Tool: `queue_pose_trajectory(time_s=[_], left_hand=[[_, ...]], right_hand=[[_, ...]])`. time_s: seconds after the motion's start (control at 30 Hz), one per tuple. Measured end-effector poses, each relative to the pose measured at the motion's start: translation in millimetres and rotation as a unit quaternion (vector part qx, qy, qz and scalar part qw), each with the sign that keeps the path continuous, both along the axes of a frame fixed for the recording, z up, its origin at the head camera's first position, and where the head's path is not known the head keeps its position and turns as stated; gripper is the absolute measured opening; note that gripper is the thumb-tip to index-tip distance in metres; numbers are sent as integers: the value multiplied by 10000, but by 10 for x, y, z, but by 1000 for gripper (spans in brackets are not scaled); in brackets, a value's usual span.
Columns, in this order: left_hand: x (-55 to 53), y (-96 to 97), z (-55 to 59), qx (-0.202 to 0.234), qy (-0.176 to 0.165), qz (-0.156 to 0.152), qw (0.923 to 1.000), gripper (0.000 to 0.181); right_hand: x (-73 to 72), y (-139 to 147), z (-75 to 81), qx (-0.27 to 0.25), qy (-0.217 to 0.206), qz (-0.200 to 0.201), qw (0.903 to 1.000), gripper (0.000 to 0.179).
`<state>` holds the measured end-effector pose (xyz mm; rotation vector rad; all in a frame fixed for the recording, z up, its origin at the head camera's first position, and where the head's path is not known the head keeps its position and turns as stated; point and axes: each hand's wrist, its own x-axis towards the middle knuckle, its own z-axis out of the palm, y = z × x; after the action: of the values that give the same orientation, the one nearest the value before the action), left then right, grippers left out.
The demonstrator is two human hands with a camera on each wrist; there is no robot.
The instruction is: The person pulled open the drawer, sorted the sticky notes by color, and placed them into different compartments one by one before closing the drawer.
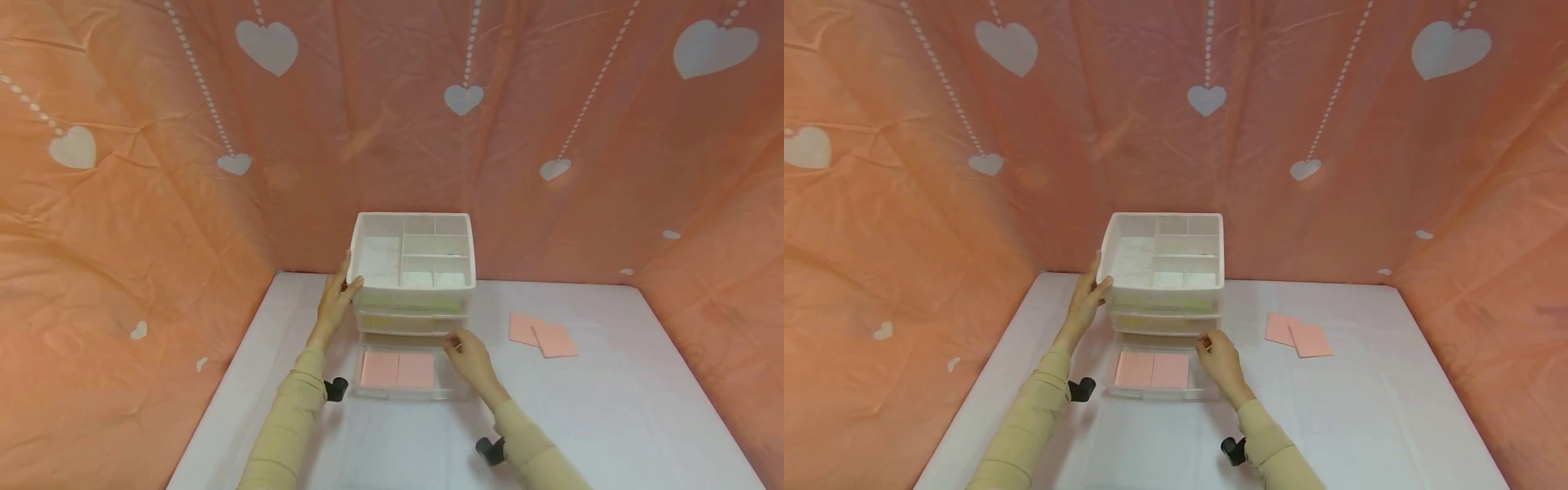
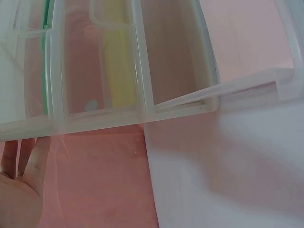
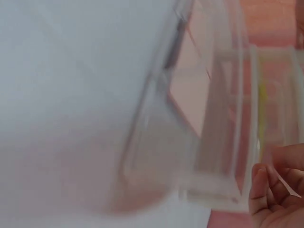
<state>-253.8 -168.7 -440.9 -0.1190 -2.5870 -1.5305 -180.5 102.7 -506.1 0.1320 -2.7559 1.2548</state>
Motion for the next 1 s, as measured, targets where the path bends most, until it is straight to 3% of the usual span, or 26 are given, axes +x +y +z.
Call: queue_pose_trajectory(time_s=[0.2, 0.53, 0.77, 1.0], left_hand=[[14, 11, 2, -26, 15, 72, 10000, 57], [15, 20, 7, -64, 53, 108, 9999, 56], [-2, 18, -20, 61, 148, 102, 9998, 56], [7, 40, 19, 249, 130, 37, 9996, 57]], right_hand=[[-60, 461, 87, -10, -29, -498, 9988, 16], [-120, 1360, 147, 157, -721, -1339, 9882, 34], [-117, 1691, 14, 406, -905, -1643, 9814, 44], [-67, 1787, -203, 776, -1283, -1880, 9707, 59]])
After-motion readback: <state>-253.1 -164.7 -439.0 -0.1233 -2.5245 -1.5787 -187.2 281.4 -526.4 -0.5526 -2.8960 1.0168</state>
